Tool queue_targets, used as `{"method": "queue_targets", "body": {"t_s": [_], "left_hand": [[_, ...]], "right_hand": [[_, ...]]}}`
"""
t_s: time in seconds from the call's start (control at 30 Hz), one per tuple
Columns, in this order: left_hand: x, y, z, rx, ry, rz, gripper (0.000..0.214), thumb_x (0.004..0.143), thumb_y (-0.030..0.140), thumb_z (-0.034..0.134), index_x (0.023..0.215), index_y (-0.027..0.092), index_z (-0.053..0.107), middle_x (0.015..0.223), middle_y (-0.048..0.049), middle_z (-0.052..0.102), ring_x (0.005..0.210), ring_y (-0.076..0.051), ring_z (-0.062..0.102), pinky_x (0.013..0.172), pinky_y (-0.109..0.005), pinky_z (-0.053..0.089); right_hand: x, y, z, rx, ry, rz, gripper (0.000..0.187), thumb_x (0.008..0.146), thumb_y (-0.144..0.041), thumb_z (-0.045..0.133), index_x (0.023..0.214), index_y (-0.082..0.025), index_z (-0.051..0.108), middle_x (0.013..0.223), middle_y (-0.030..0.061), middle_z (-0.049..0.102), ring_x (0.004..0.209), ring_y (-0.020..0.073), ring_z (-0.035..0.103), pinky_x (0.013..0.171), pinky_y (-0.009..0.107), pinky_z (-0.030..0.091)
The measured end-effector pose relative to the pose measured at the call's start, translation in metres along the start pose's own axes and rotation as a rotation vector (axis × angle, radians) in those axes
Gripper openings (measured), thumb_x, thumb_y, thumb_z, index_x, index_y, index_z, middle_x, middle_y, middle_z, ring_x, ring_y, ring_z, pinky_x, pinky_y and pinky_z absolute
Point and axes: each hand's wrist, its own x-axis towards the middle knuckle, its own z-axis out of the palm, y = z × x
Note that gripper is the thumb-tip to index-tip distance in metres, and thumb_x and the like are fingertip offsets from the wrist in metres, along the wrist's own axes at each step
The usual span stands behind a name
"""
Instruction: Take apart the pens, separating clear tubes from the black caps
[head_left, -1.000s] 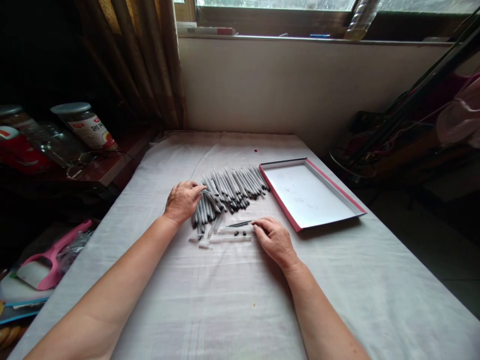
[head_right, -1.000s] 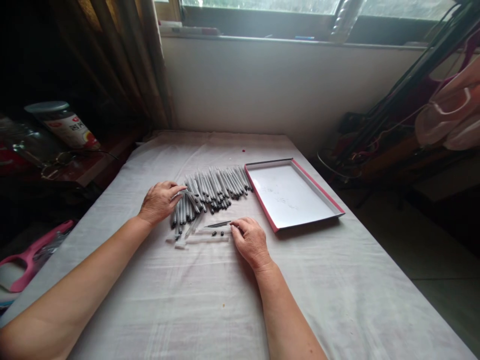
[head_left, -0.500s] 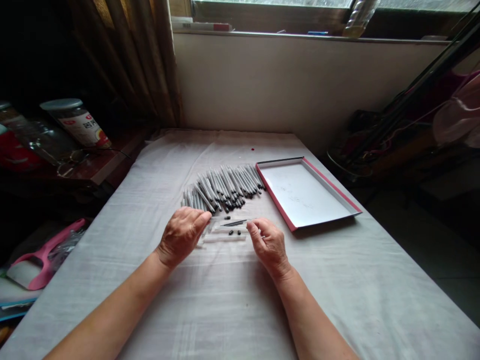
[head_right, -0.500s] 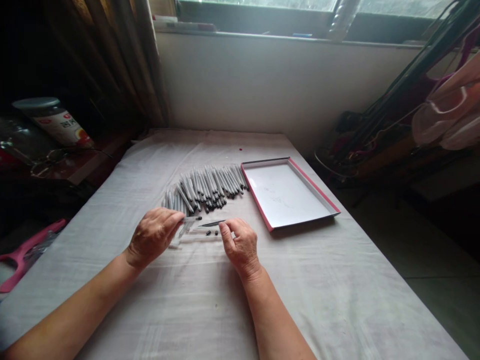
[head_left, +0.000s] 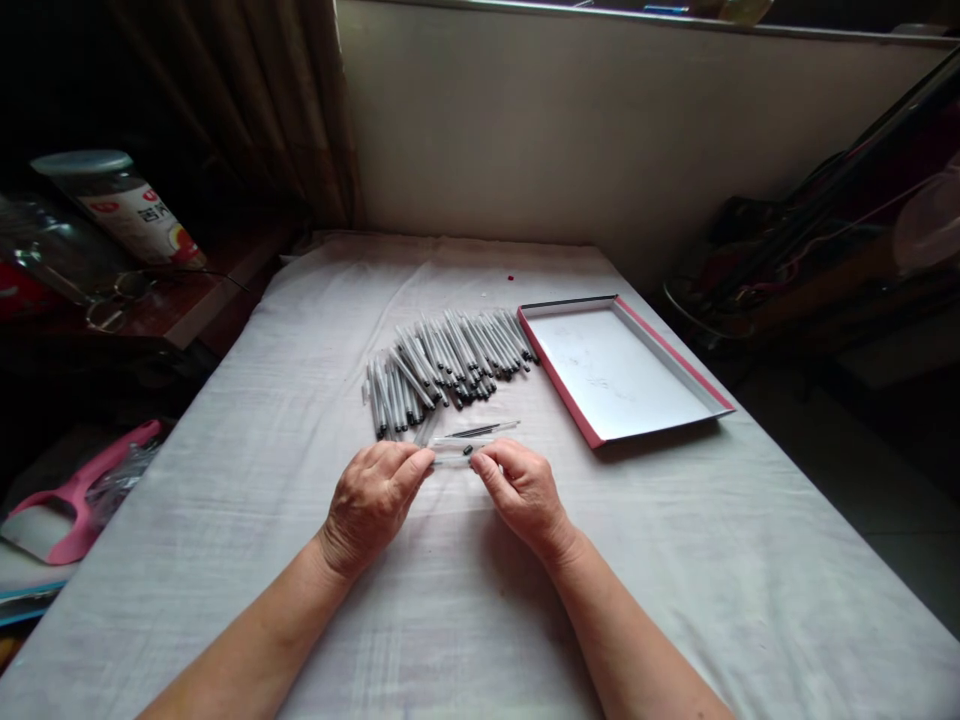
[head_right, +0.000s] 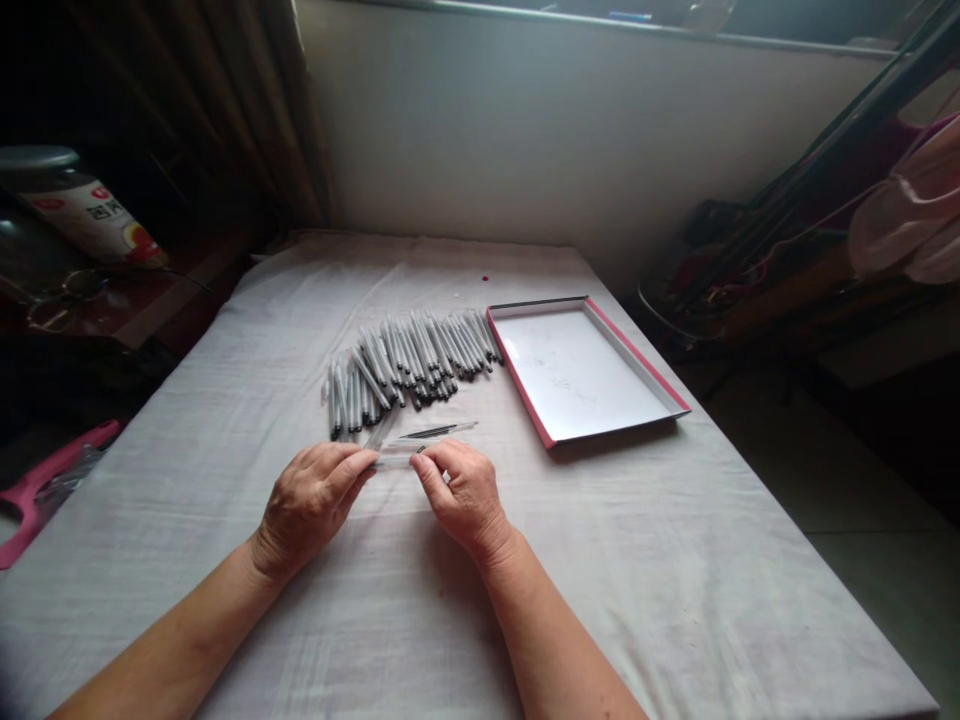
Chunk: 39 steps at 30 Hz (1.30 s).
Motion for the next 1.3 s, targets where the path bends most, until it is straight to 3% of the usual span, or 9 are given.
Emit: {"method": "queue_targets", "body": {"t_s": [0.4,0.5,0.67,0.93,1.13,1.3], "left_hand": [[-0.005,-0.005,0.0,-0.01,-0.112,-0.02,0.024,0.1,0.03,0.045,0.107,0.02,0.065,0.082,-0.0039,0.073,0.071,-0.015,0.066,0.066,-0.025,0.049],[-0.007,-0.007,0.0,-0.043,-0.126,-0.068,0.029,0.098,0.04,0.047,0.114,0.02,0.062,0.084,-0.0045,0.073,0.071,-0.015,0.067,0.065,-0.024,0.049],[-0.008,-0.014,-0.003,-0.097,-0.091,-0.154,0.02,0.098,0.036,0.049,0.095,0.02,0.061,0.077,-0.0019,0.07,0.069,-0.015,0.066,0.063,-0.023,0.047],[-0.008,-0.02,-0.005,-0.153,-0.101,-0.122,0.03,0.099,0.041,0.046,0.088,0.019,0.064,0.077,-0.0031,0.072,0.069,-0.015,0.068,0.064,-0.025,0.049],[-0.008,-0.019,-0.004,-0.179,-0.121,-0.131,0.026,0.098,0.038,0.048,0.111,0.021,0.062,0.09,-0.0038,0.074,0.078,-0.016,0.07,0.069,-0.024,0.051],[-0.009,-0.019,-0.003,-0.182,-0.081,-0.152,0.017,0.099,0.031,0.047,0.102,0.019,0.06,0.085,-0.0023,0.072,0.075,-0.015,0.069,0.068,-0.023,0.05]], "right_hand": [[0.001,0.005,0.001,0.259,-0.007,0.085,0.016,0.085,-0.025,0.063,0.093,-0.022,0.076,0.089,0.0056,0.074,0.077,0.017,0.065,0.064,0.026,0.051],[0.003,0.006,-0.002,0.255,0.015,0.131,0.016,0.084,-0.026,0.063,0.092,-0.022,0.076,0.087,0.0053,0.075,0.075,0.0168,0.065,0.063,0.026,0.051],[0.004,0.014,-0.006,0.265,0.064,0.222,0.017,0.083,-0.031,0.063,0.088,-0.021,0.076,0.083,0.005,0.075,0.071,0.0168,0.065,0.063,0.027,0.051],[0.004,0.018,-0.007,0.312,0.052,0.251,0.017,0.082,-0.032,0.065,0.09,-0.022,0.076,0.085,0.0042,0.074,0.073,0.017,0.065,0.067,0.029,0.051],[0.005,0.02,-0.008,0.326,0.109,0.308,0.017,0.081,-0.035,0.066,0.084,-0.021,0.075,0.079,0.0037,0.074,0.073,0.0181,0.066,0.071,0.03,0.053],[0.006,0.02,-0.01,0.327,0.123,0.319,0.022,0.08,-0.039,0.066,0.074,-0.019,0.072,0.07,0.0032,0.071,0.068,0.0178,0.064,0.066,0.029,0.052]]}}
